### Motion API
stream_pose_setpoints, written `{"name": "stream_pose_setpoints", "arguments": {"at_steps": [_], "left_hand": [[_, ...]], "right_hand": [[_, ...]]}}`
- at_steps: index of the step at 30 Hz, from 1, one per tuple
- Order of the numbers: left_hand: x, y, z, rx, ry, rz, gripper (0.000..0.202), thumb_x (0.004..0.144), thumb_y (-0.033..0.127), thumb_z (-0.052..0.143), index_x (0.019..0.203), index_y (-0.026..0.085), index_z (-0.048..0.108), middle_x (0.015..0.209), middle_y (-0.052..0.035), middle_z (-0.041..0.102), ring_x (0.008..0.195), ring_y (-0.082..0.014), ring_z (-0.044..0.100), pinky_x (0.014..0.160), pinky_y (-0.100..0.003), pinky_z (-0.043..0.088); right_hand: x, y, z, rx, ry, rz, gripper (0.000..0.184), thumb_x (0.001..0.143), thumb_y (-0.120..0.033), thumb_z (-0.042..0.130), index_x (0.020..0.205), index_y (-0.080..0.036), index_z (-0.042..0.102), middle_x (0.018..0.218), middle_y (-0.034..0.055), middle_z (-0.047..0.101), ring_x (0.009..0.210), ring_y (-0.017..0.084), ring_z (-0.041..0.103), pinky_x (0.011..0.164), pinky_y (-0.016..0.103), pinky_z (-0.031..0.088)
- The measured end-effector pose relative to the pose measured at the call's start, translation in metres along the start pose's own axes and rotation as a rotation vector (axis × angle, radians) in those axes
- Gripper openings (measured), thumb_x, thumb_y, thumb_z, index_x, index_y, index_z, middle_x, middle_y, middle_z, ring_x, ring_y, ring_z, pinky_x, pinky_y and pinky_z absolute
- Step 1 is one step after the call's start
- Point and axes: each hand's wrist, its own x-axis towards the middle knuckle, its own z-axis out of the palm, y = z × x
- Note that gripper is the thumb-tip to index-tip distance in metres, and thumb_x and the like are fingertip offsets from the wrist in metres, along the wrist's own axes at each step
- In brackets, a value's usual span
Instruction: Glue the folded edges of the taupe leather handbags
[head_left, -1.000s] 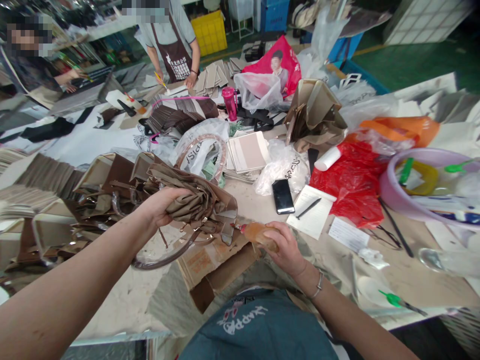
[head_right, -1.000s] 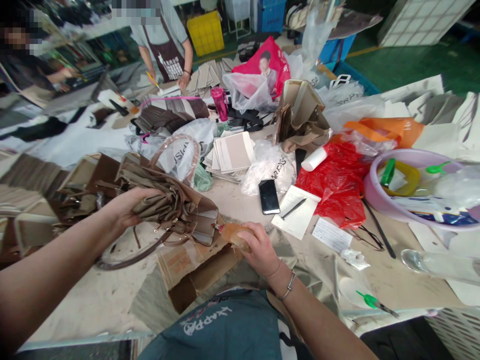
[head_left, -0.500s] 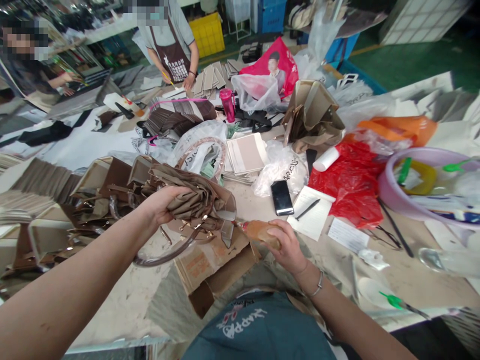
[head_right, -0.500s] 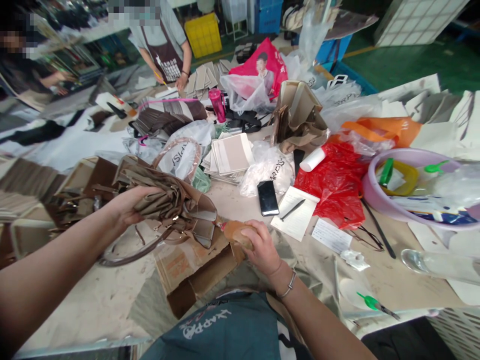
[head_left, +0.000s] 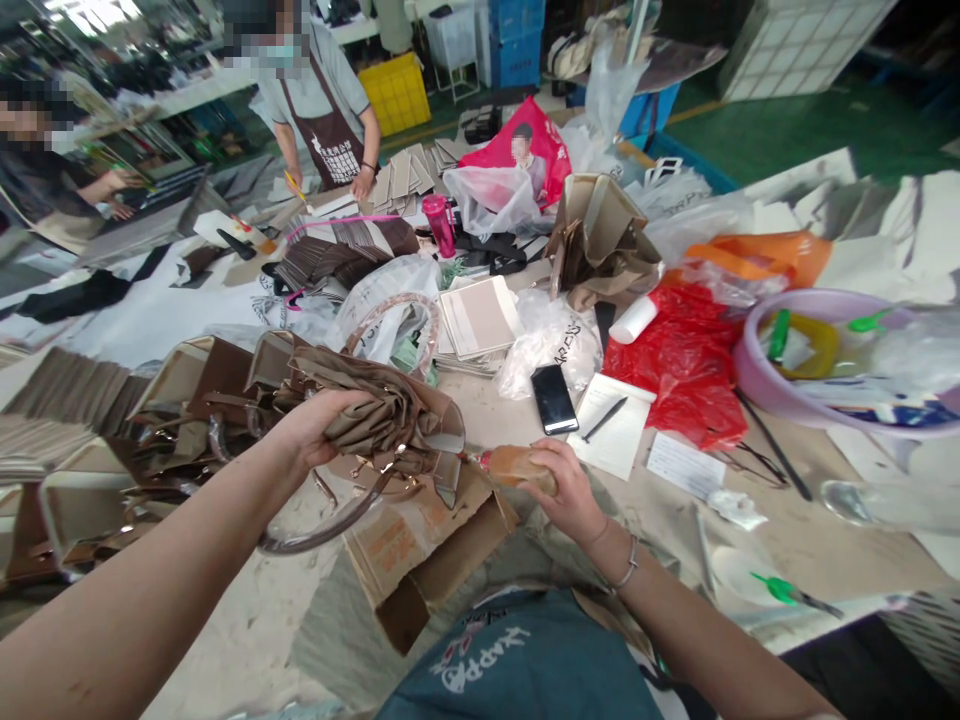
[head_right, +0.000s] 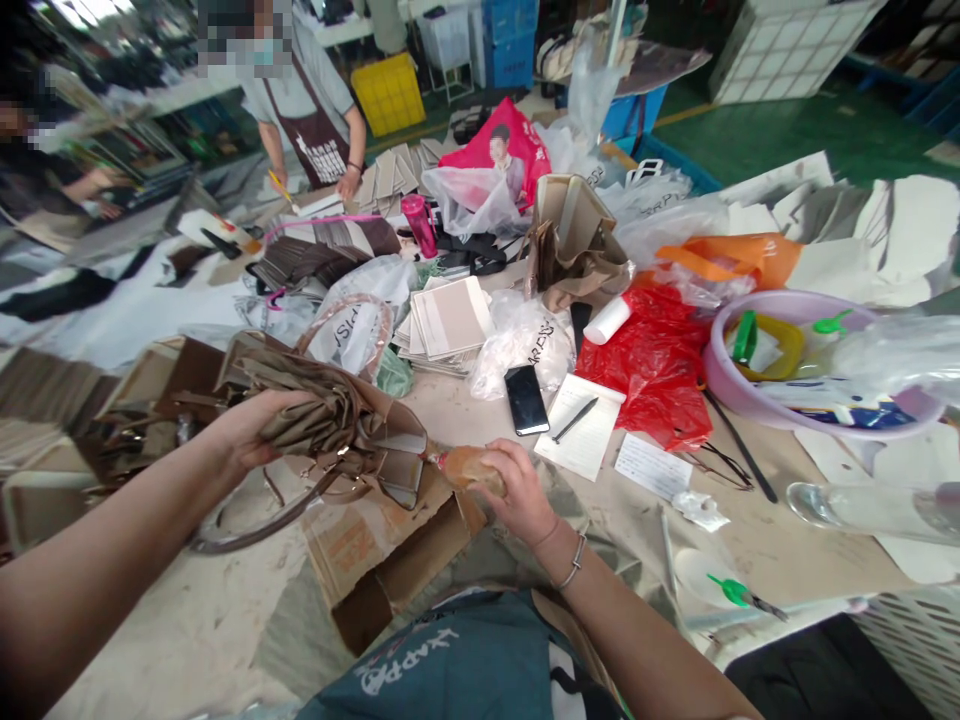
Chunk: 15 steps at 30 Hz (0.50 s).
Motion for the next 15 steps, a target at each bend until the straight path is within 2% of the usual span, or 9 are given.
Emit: {"name": "stream_pose_setpoints", "arguments": {"at_steps": [3, 7, 10, 15], "left_hand": [[0.000, 0.000, 0.001, -0.032, -0.036, -0.001, 0.009, 0.070, 0.007, 0.059, 0.071, 0.005, 0.068, 0.063, -0.0106, 0.072, 0.053, -0.0205, 0.068, 0.052, -0.031, 0.058], [0.001, 0.000, 0.000, -0.042, -0.072, -0.008, 0.010, 0.070, 0.008, 0.059, 0.072, 0.005, 0.069, 0.064, -0.0110, 0.073, 0.055, -0.0213, 0.068, 0.055, -0.031, 0.059], [0.004, 0.000, -0.002, -0.024, -0.057, -0.011, 0.012, 0.072, 0.008, 0.058, 0.067, 0.005, 0.068, 0.061, -0.0118, 0.071, 0.052, -0.0207, 0.067, 0.052, -0.029, 0.058], [0.009, 0.001, -0.005, -0.012, -0.045, 0.000, 0.017, 0.074, 0.007, 0.054, 0.063, 0.007, 0.067, 0.058, -0.0110, 0.069, 0.050, -0.0206, 0.066, 0.049, -0.030, 0.057]], "right_hand": [[-0.001, -0.002, -0.003, -0.002, -0.054, -0.047, 0.027, 0.089, -0.028, 0.060, 0.114, -0.026, 0.051, 0.113, 0.0105, 0.052, 0.105, 0.026, 0.056, 0.087, 0.045, 0.054], [-0.012, -0.010, -0.001, 0.053, -0.113, -0.038, 0.025, 0.089, -0.031, 0.059, 0.113, -0.025, 0.052, 0.113, 0.0110, 0.054, 0.105, 0.026, 0.057, 0.086, 0.043, 0.054], [-0.012, -0.014, 0.000, 0.089, -0.047, -0.002, 0.025, 0.089, -0.033, 0.059, 0.112, -0.023, 0.052, 0.108, 0.0107, 0.056, 0.101, 0.025, 0.059, 0.084, 0.042, 0.055], [0.010, -0.018, -0.011, 0.091, 0.096, 0.030, 0.028, 0.088, -0.032, 0.062, 0.112, -0.025, 0.051, 0.109, 0.0094, 0.056, 0.104, 0.025, 0.058, 0.087, 0.043, 0.053]]}}
